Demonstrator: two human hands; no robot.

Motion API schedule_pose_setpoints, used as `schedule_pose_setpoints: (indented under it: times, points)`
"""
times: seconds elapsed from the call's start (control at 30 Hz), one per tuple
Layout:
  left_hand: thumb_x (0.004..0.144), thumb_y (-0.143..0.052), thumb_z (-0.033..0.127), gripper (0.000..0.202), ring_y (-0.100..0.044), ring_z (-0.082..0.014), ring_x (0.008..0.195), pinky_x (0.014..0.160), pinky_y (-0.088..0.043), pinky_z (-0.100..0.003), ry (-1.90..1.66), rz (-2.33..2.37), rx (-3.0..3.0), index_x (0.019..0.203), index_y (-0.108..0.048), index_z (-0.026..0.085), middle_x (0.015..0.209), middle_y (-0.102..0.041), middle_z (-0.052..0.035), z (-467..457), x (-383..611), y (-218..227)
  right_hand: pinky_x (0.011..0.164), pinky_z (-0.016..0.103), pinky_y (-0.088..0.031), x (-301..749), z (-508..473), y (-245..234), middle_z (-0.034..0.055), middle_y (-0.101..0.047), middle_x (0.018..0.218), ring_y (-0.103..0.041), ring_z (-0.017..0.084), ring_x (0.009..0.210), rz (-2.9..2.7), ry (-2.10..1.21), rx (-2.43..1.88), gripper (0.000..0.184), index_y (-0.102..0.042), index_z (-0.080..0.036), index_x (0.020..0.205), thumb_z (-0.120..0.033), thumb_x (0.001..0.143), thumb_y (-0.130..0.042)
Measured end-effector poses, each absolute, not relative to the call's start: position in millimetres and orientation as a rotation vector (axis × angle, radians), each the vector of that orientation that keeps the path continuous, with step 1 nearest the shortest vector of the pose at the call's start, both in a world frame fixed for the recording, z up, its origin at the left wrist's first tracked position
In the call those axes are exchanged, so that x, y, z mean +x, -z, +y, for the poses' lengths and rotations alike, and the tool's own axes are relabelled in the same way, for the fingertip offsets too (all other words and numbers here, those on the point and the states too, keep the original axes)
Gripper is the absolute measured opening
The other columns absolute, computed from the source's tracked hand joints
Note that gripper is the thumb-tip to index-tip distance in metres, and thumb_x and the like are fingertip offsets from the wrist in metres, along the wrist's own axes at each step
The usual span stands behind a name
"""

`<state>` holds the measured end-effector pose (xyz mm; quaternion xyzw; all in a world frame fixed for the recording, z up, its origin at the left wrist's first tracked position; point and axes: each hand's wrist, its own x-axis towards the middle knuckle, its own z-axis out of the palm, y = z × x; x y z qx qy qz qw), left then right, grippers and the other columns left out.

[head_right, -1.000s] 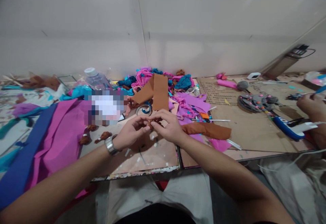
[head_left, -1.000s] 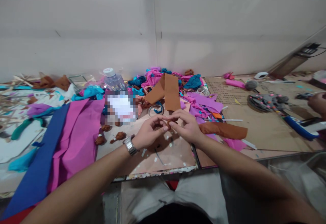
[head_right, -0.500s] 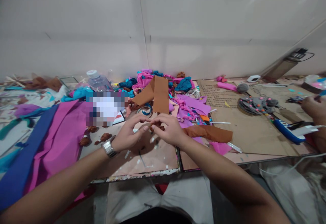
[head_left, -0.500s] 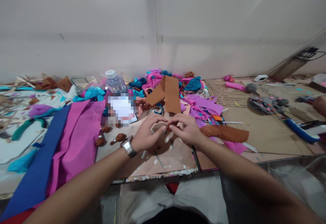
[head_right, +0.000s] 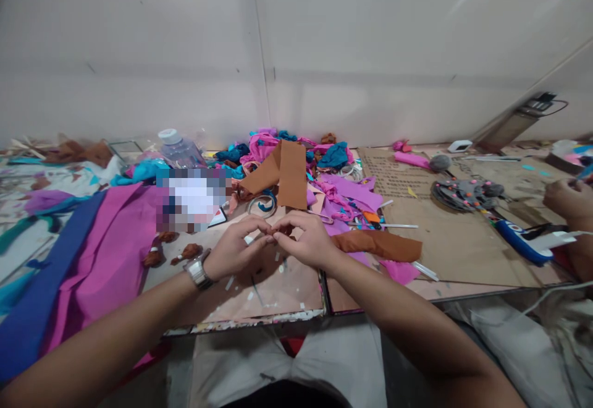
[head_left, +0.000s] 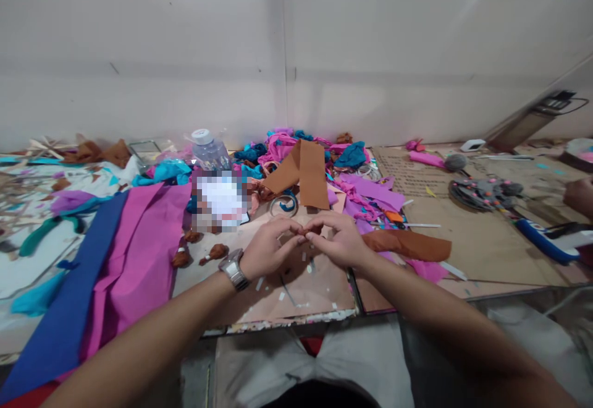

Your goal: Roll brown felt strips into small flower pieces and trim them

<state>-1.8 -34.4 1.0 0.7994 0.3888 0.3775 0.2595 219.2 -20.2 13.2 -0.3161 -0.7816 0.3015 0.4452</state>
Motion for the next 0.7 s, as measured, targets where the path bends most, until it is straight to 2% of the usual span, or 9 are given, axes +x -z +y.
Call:
schedule_pose_setpoints:
  times: [0.23, 0.33, 0.4, 0.6, 0.7]
  points:
    - [0.102, -0.06, 0.023, 0.009, -0.062, -0.0223, 0.092, 0.084, -0.05, -0.037, -1.045, 1.045, 2.467, 0.1, -0.069, 0.02, 0.092, -0.072, -0.0052, -31, -6, -2, 0.075, 0.028, -0.059, 218, -17, -7, 0.0042, -0.083, 0.088, -0.076, 0.017, 0.079, -1.964, -0.667, -0.817, 0.007, -0.082, -0.021, 0.092, -0.019, 0.089, -0.076]
    - [0.099, -0.062, 0.022, 0.008, -0.064, -0.0233, 0.098, 0.092, -0.05, -0.041, -1.127, 1.013, 2.441, 0.103, -0.068, 0.019, 0.102, -0.074, -0.0078, -33, -6, -5, 0.073, 0.028, -0.058, 219, -15, -4, 0.0048, -0.082, 0.088, -0.075, 0.017, 0.078, -2.011, -0.526, -0.779, 0.008, -0.083, -0.021, 0.095, -0.023, 0.091, -0.077]
    - [0.099, -0.065, 0.027, 0.011, -0.065, -0.0239, 0.103, 0.096, -0.05, -0.042, -1.203, 1.028, 2.344, 0.105, -0.07, 0.019, 0.106, -0.075, -0.0086, -33, -5, -6, 0.071, 0.029, -0.057, 220, -13, -2, 0.005, -0.082, 0.088, -0.075, 0.016, 0.076, -2.034, -0.447, -0.748, 0.008, -0.082, -0.022, 0.097, -0.023, 0.092, -0.076]
    - [0.095, -0.074, 0.04, 0.021, -0.072, -0.0222, 0.099, 0.093, -0.053, -0.039, -1.191, 1.109, 2.065, 0.101, -0.078, 0.02, 0.102, -0.08, -0.0067, -30, -4, 5, 0.078, 0.033, -0.058, 222, -9, 2, 0.0059, -0.084, 0.094, -0.075, 0.018, 0.085, -2.069, -0.318, -0.628, 0.013, -0.082, -0.022, 0.104, -0.021, 0.094, -0.074]
    - [0.094, -0.074, 0.043, 0.023, -0.073, -0.0212, 0.095, 0.09, -0.056, -0.037, -1.17, 1.116, 1.989, 0.098, -0.08, 0.02, 0.1, -0.081, -0.0069, -30, -2, 8, 0.076, 0.034, -0.059, 221, -8, 2, 0.0061, -0.083, 0.093, -0.075, 0.018, 0.084, -2.083, -0.298, -0.62, 0.013, -0.082, -0.023, 0.105, -0.022, 0.095, -0.073]
